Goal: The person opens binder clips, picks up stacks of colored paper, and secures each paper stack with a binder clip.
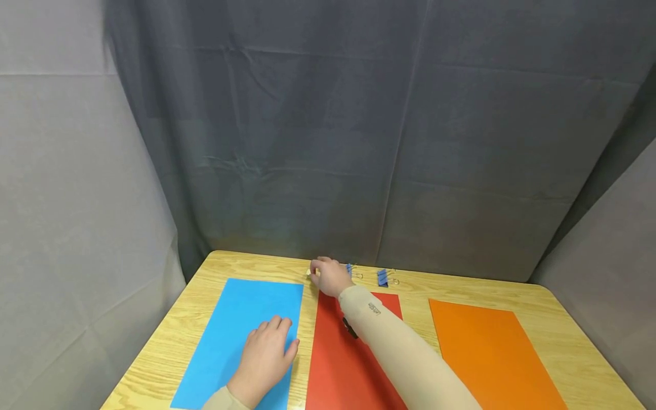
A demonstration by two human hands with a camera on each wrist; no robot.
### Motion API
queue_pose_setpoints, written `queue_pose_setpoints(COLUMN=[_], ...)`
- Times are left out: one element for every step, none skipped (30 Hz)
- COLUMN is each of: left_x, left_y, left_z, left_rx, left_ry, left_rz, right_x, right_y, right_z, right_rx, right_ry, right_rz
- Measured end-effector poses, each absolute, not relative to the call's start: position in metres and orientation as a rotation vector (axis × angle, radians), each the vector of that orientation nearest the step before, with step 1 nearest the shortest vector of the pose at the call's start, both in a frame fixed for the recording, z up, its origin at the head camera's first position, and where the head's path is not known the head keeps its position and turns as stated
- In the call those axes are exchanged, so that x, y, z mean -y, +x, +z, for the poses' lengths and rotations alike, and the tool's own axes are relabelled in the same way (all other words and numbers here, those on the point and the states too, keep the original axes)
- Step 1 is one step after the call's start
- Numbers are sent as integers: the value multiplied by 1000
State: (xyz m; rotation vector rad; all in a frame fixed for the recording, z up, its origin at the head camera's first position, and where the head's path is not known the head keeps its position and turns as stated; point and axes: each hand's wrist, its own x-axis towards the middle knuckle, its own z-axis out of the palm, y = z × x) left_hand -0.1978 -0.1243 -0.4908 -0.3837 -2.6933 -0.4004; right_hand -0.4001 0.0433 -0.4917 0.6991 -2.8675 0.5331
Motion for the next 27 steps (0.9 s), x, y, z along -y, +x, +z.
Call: queue_pose_setpoints(left_x=[124, 125, 125, 125, 125, 125, 125, 125, 125, 125, 125, 125, 125, 126, 126, 125, 125, 125, 125, 125, 125, 125, 125, 125, 125, 125, 125], left_y=[-198, -198, -198, -198, -198, -198, -198, -198, -199, -199, -199, -200, -200, -201, -201, -201, -201, -201, -200, -200, -199, -199, -199, -199, -198, -198, -198], left_z=[-491, -491, -491, -491, -491, -491, -491, -491, -492, -492, -492, -493, -493, -493, -493, -493, -492, -492, -491, -491, -490, -490, -490, -489, -489, -488, -488], left_rx=[2692, 2689, 2690, 2690, 2691, 2692, 2693, 2693, 2694, 2694, 2693, 2694, 2693, 2689, 2691, 2691, 2694, 2697, 2698, 2701, 2707, 2708, 2710, 2711, 2712, 2712, 2713], left_ry=[-384, -385, -385, -384, -385, -387, -388, -391, -393, -395, -397, -397, -398, -402, -401, -401, -400, -399, -398, -397, -392, -392, -392, -393, -394, -395, -397], left_rz=[-398, -395, -394, -391, -391, -392, -390, -391, -390, -387, -388, -387, -386, -386, -385, -387, -389, -393, -396, -400, -404, -408, -410, -413, -413, -412, -411], right_x=[-43, -44, -44, -44, -44, -44, -44, -44, -45, -45, -44, -44, -44, -44, -44, -44, -44, -44, -43, -43, -43, -43, -43, -43, -43, -44, -44], right_y=[-400, -400, -400, -399, -399, -398, -398, -397, -397, -396, -396, -395, -395, -395, -396, -396, -397, -397, -398, -398, -399, -399, -400, -401, -402, -402, -403], right_z=[-492, -493, -493, -494, -494, -494, -494, -494, -493, -493, -493, -492, -492, -492, -493, -493, -494, -494, -494, -495, -495, -495, -495, -495, -495, -495, -495], right_rx=[2864, 2860, 2858, 2855, 2854, 2855, 2857, 2862, 2868, 2871, 2874, 2877, 2880, 2889, 2895, 2902, 2910, 2919, 2927, 2934, 2936, 2937, 2940, 2943, 2943, 2941, 2941], right_ry=[706, 712, 715, 720, 726, 732, 739, 745, 751, 755, 757, 756, 750, 743, 736, 727, 718, 710, 704, 699, 696, 694, 692, 692, 693, 694, 696], right_rz=[532, 533, 536, 537, 544, 553, 559, 567, 574, 583, 589, 592, 594, 596, 593, 597, 601, 605, 612, 614, 620, 631, 636, 640, 645, 646, 647])
